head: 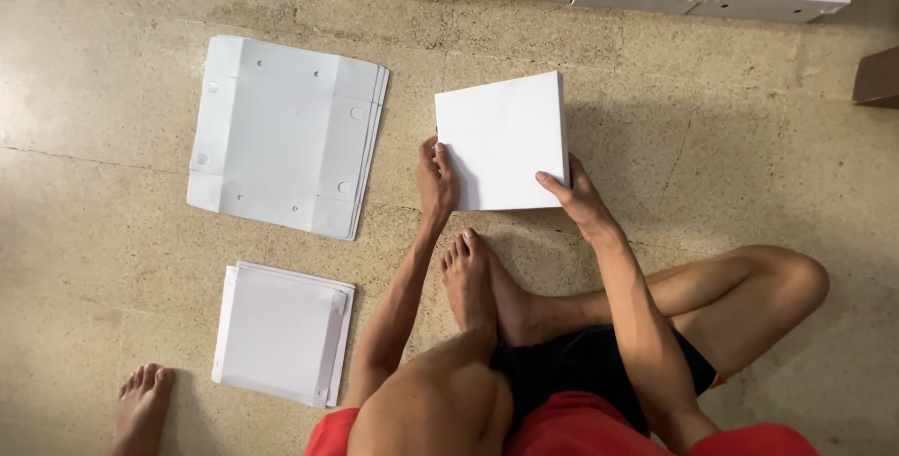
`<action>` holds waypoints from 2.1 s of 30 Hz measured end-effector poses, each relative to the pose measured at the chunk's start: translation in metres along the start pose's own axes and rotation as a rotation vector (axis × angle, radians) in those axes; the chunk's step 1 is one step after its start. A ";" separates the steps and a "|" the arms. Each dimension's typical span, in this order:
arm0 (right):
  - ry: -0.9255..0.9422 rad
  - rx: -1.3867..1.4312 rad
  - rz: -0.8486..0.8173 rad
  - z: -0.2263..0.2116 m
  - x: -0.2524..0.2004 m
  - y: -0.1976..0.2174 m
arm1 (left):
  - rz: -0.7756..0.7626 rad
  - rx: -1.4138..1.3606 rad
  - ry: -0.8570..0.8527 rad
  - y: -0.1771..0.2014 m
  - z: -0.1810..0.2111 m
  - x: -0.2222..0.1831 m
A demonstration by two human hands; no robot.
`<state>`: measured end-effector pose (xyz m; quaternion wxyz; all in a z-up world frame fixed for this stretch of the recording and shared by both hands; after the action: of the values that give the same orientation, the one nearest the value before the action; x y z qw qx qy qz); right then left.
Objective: Assembling cardboard boxes by folding flat pre-scored sheets and interlocking the flaps.
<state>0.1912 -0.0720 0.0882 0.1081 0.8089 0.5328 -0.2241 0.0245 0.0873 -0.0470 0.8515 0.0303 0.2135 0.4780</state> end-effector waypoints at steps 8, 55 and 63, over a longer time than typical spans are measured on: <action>0.178 -0.354 0.258 -0.015 -0.027 0.027 | -0.114 0.243 -0.196 -0.038 0.109 -0.052; 0.550 -1.084 0.039 -0.011 0.031 -0.075 | -0.293 -0.138 0.152 0.003 0.078 -0.069; 0.272 -0.802 0.155 0.005 0.008 -0.014 | 0.010 -0.377 0.035 0.049 0.039 -0.055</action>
<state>0.1799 -0.0612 0.0809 0.3592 0.7628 0.5246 0.1182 -0.0242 0.0742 0.0192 0.8360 -0.1369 0.1346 0.5140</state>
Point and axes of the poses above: each hand's wrist, its own x-axis towards the middle knuckle, its own y-axis out of the back of the hand, z = x × y, the point moved 8 cm from there along x, towards the middle knuckle, and after that the axes turned 8 degrees about -z, right-handed, at the moved point
